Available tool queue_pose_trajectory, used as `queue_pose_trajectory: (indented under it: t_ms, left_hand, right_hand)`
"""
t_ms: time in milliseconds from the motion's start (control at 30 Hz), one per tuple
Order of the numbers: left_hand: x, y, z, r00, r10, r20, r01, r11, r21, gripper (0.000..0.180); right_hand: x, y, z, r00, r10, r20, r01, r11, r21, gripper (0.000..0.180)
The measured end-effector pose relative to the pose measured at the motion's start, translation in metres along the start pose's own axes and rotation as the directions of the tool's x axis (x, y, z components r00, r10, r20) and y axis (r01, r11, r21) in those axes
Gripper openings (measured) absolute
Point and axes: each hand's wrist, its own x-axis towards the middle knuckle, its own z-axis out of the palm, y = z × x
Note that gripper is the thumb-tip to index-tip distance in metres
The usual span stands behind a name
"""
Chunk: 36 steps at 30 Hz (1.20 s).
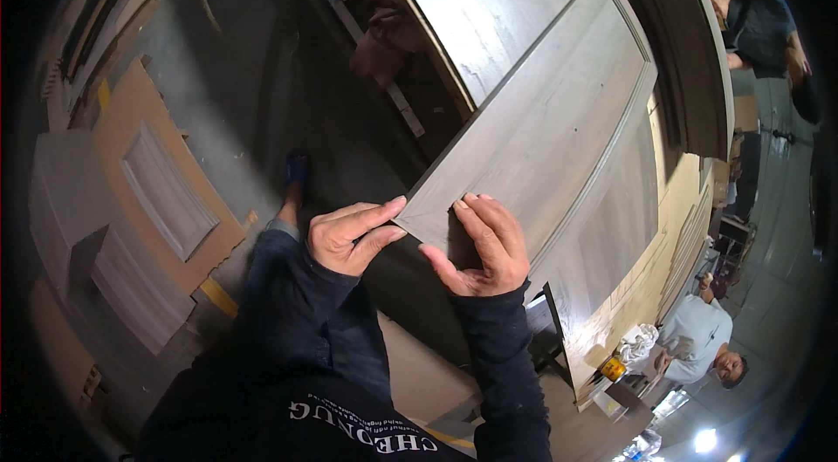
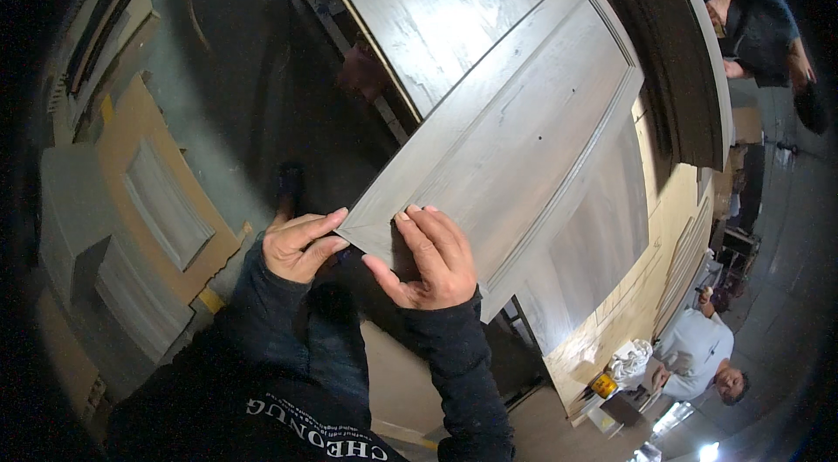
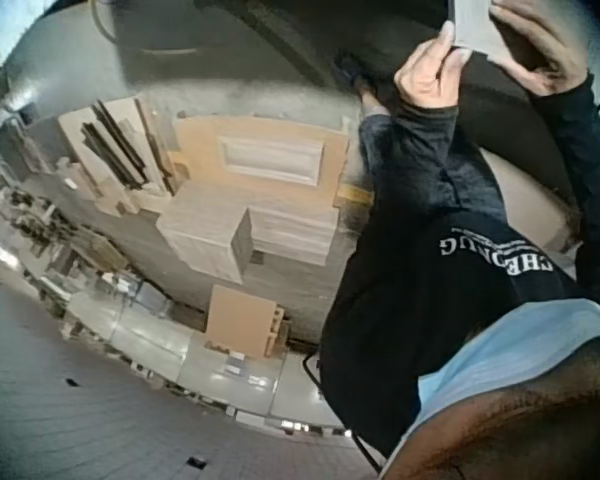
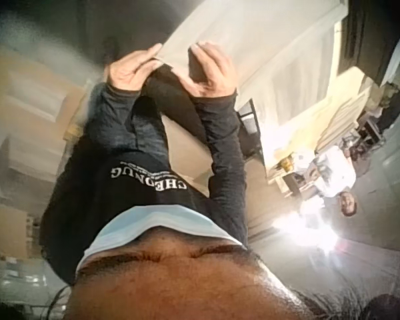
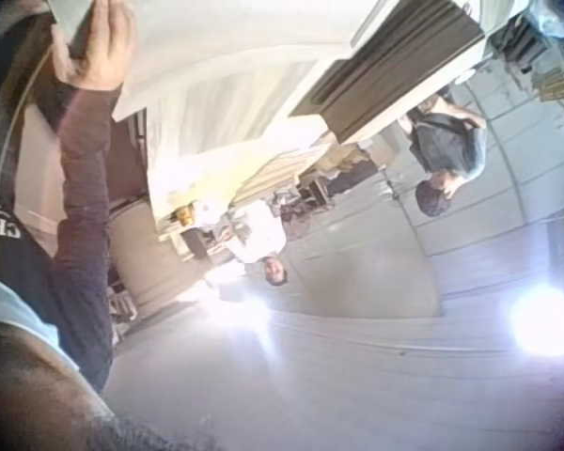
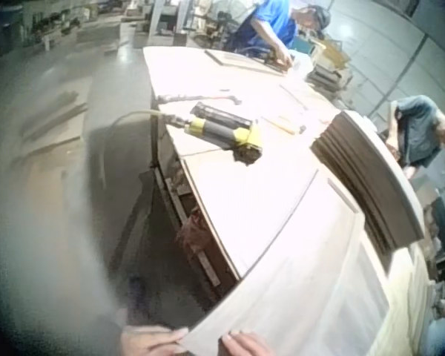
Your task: The person constructs wooden panels by aligning wooden trim pieces along the borders by hand and fastening them using a pneumatic nail gun, turning each panel to secure all sides.
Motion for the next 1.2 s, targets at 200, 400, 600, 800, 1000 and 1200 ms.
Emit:
queue_pose_trajectory:
  t_ms: [200, 400, 600, 800, 1000, 1200]
  left_hand:
    - [0.003, -0.005, -0.003, 0.999, 0.033, -0.016, -0.034, 0.999, -0.039, 0.028]
    - [0.006, -0.002, -0.003, 0.994, 0.100, -0.034, -0.099, 0.994, 0.037, 0.025]
    - [0.008, -0.004, -0.003, 0.990, 0.136, -0.045, -0.134, 0.990, 0.052, 0.026]
    - [0.007, -0.003, -0.003, 0.997, 0.077, -0.016, -0.076, 0.997, 0.031, 0.026]
    - [0.004, -0.002, -0.001, 0.999, 0.032, -0.040, -0.031, 0.999, 0.033, 0.027]
    - [0.004, -0.002, -0.001, 0.999, 0.034, -0.017, -0.034, 0.999, 0.028, 0.027]
  right_hand:
    - [-0.001, 0.000, 0.002, 0.999, -0.050, 0.021, 0.051, 0.997, -0.055, 0.045]
    - [0.001, -0.004, 0.001, 1.000, -0.023, 0.013, 0.024, 0.998, -0.060, 0.041]
    - [0.002, -0.003, 0.002, 0.999, -0.027, 0.020, 0.028, 0.998, -0.049, 0.039]
    - [0.003, 0.001, 0.000, 0.999, -0.033, 0.024, 0.033, 0.999, -0.016, 0.038]
    - [0.002, 0.004, 0.000, 0.999, -0.040, 0.027, 0.040, 0.999, 0.005, 0.039]
    - [0.001, 0.004, 0.000, 0.999, -0.027, 0.039, 0.028, 1.000, -0.009, 0.038]
